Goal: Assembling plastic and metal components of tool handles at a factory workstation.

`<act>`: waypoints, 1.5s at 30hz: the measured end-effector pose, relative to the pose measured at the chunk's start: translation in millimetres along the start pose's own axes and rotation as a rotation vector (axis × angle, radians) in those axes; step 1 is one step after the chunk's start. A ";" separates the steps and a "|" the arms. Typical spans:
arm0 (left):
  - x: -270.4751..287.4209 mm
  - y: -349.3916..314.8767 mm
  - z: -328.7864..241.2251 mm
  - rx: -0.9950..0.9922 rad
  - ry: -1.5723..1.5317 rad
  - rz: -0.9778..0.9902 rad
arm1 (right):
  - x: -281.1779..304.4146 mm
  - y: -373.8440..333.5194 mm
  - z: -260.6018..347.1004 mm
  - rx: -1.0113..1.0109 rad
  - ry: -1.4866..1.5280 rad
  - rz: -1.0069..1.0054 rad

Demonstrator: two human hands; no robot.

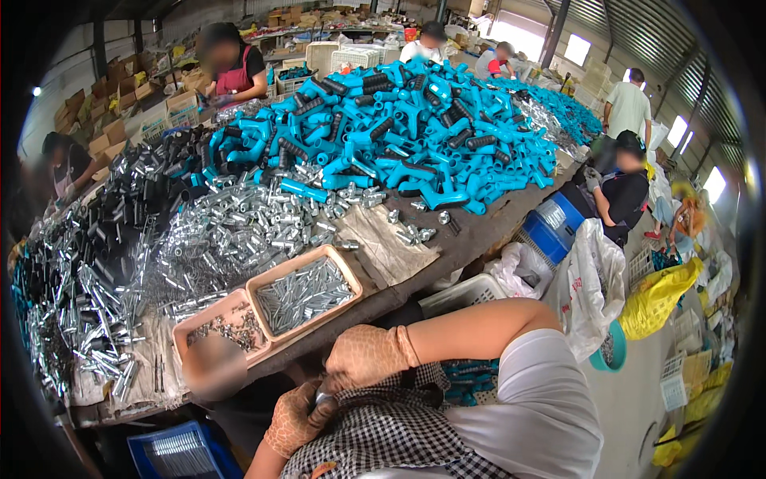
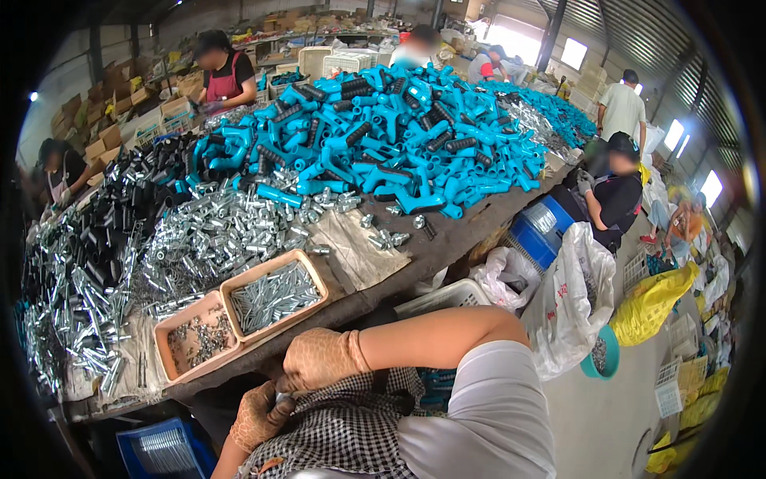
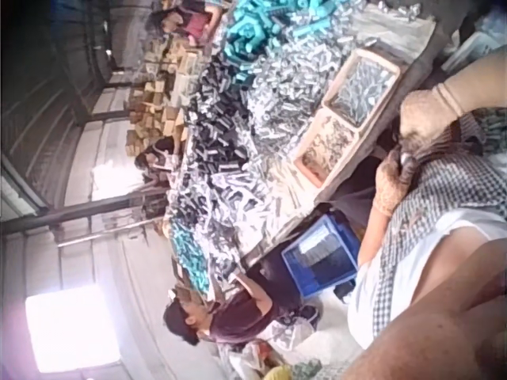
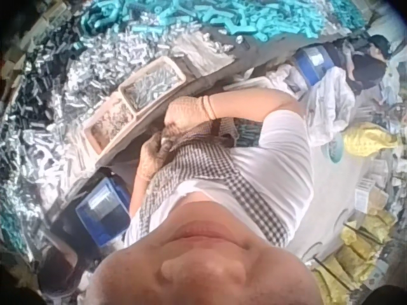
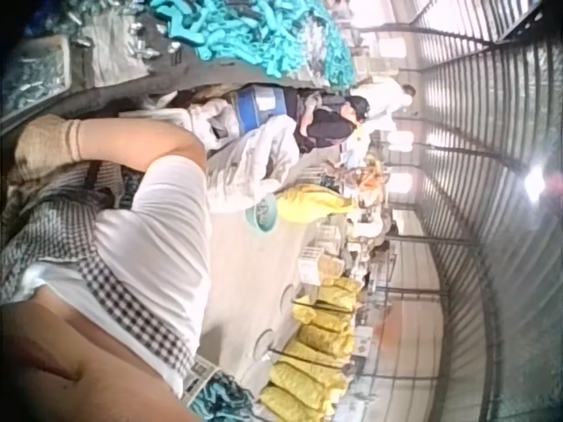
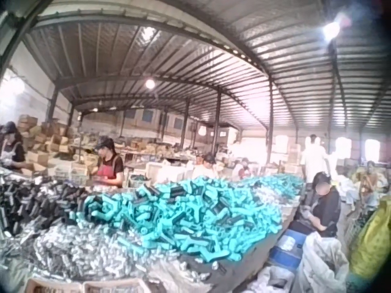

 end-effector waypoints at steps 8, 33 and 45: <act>3.5 6.8 1.8 -0.154 0.016 -0.037 | 10.7 5.2 16.2 0.095 -0.303 -0.042; 32.2 -9.2 17.4 -0.029 -0.161 -0.211 | 8.7 11.6 -14.1 -0.079 0.170 -0.010; -29.1 3.7 133.0 0.622 -2.254 -0.510 | -60.4 -6.2 -59.8 -0.555 1.432 -0.222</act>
Point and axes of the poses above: each hand's wrist, its own y-axis towards the middle knuckle, its own x-axis out of the back of the hand, z = x × y, the point moved 8 cm from there along y, towards the middle knuckle, and after that the axes turned 9 degrees about x, right-handed, at the moved point
